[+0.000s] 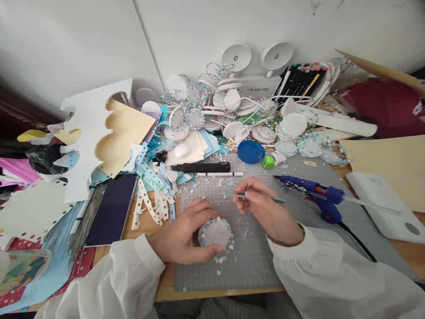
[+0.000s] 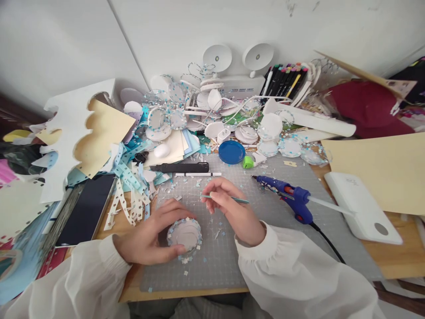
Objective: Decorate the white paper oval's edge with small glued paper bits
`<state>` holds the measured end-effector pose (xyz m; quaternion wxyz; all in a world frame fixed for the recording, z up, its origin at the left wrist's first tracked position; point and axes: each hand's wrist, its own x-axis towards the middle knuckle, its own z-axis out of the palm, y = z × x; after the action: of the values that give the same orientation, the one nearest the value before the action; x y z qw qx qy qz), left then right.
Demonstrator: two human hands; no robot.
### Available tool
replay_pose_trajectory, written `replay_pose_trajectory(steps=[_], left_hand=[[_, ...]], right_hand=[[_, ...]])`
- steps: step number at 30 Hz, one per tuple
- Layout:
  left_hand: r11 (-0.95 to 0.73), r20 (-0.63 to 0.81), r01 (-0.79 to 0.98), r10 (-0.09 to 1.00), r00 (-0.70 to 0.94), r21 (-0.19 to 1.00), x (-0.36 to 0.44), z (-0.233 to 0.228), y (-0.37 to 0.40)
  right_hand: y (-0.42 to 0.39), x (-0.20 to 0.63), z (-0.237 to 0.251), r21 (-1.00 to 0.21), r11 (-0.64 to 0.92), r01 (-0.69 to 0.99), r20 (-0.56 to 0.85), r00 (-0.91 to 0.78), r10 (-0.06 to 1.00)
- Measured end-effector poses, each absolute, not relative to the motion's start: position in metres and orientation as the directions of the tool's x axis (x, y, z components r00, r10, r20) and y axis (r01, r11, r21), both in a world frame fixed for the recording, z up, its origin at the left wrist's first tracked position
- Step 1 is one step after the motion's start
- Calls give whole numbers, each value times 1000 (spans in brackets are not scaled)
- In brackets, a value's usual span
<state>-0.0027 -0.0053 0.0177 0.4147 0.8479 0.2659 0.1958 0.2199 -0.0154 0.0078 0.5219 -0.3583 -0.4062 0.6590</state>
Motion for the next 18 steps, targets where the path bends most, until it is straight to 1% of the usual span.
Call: replay_pose_trajectory(steps=[2,4,9,12,15,18], left_hand=[[-535,125,328,645,754,778,-4,16,-6],[-530,147,343,679,719,775,-8,13,-6],[-472,232,255,750,620,844,-13,11,-6],[-451,265,250,801,537,856,-9,13,-7],[-461,296,251,817,495,851,-5,12,-8],[-503,351,239,806,477,830,-2,11,-8]], right_hand=[[-16,221,7,-912,-105,-397,-14,-226,974],[-16,221,7,-917,-83,-390,17,-246,969],[-16,221,9,-935,-43,-352,61,-280,958],[-17,223,7,-953,-31,-303,79,-344,936],[-18,223,6,-976,27,-218,123,-439,890],[-20,221,8,-985,105,-136,161,-510,845]])
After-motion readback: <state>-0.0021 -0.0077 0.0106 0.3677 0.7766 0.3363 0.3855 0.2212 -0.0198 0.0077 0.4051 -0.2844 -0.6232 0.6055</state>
